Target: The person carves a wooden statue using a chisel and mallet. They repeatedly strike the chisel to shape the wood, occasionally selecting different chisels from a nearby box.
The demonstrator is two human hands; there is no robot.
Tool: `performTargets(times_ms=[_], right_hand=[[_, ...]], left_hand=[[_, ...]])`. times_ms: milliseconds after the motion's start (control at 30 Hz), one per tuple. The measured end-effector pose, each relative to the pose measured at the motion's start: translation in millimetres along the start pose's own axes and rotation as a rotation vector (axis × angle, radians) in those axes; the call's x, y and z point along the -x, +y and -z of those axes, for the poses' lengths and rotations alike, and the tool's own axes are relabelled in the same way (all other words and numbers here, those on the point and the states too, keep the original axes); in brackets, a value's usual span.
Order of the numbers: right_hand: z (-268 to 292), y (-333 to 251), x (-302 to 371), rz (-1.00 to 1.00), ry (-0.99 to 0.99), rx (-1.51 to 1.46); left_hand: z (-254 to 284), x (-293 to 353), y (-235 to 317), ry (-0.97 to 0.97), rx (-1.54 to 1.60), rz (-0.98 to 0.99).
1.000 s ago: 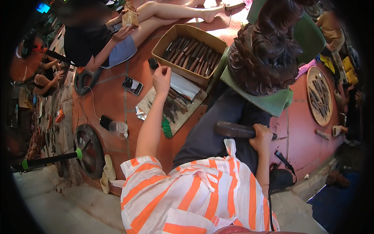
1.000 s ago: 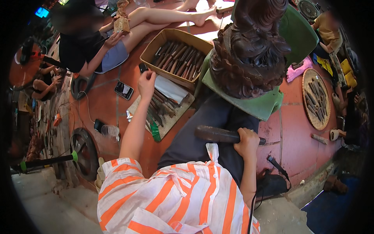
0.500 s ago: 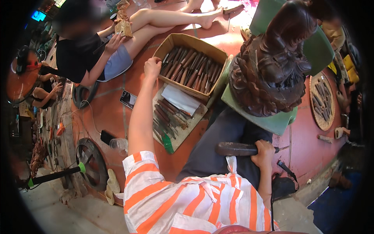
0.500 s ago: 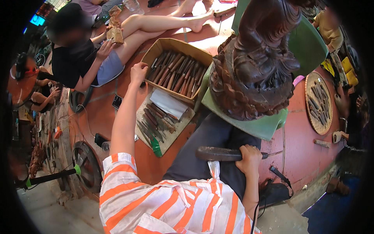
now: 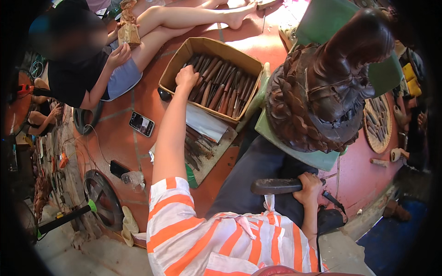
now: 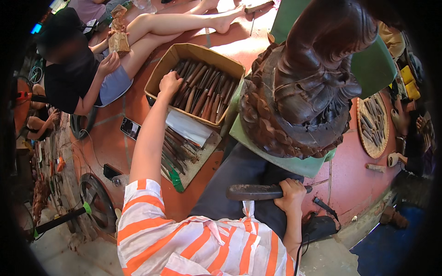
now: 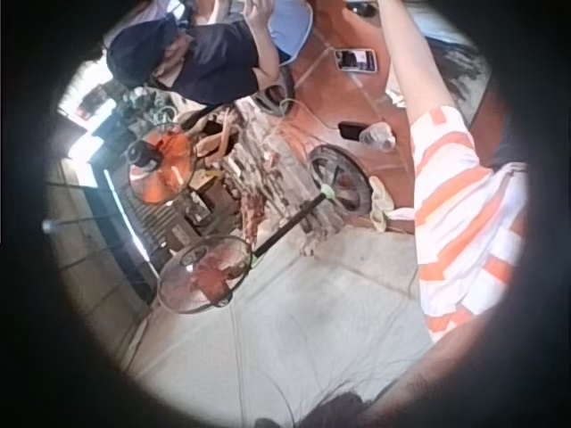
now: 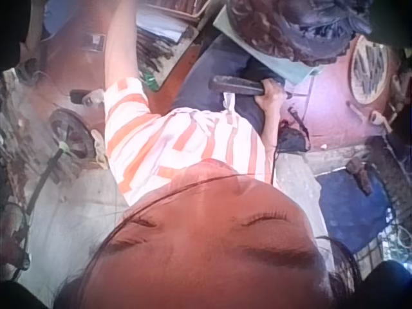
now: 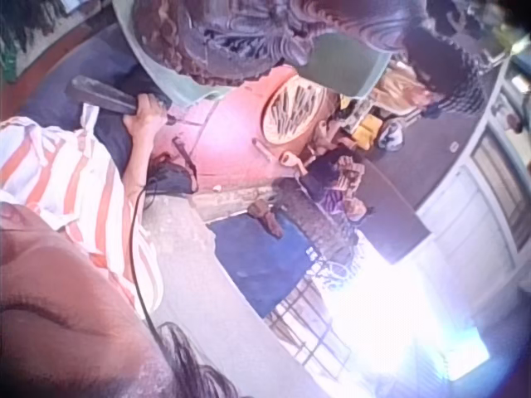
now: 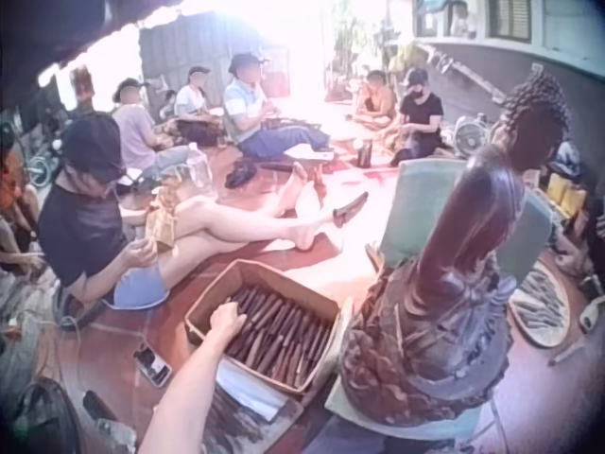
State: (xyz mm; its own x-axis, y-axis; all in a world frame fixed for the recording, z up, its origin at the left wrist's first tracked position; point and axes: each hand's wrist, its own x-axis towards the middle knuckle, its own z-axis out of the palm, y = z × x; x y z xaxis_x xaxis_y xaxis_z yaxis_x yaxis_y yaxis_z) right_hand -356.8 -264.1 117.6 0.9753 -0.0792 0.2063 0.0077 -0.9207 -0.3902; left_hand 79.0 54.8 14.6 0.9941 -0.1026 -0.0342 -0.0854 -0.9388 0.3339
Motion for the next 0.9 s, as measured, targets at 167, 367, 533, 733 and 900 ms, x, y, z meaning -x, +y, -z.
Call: performTargets(times_ms=[167, 367, 533, 733, 900], right_hand=[[2, 1, -3, -0.022, -0.010, 0.008], [-1, 2, -6, -0.023, -0.021, 0.002], [-1, 3, -5, -0.020, -0.022, 0.013], [1, 2, -2, -0.029, -0.007, 0.020], [-1, 2, -2, -0.024, 0.002, 0.015]], left_hand=[[-2, 12, 38, -0.408, 0.318, -0.284], [-31, 39, 57, -0.386, 0.047, -0.435], [-45, 46, 64, -0.278, 0.001, -0.465], [-44, 48, 76, -0.265, 0.114, -0.491], [-26, 48, 83, -0.247, 0.151, -0.456]])
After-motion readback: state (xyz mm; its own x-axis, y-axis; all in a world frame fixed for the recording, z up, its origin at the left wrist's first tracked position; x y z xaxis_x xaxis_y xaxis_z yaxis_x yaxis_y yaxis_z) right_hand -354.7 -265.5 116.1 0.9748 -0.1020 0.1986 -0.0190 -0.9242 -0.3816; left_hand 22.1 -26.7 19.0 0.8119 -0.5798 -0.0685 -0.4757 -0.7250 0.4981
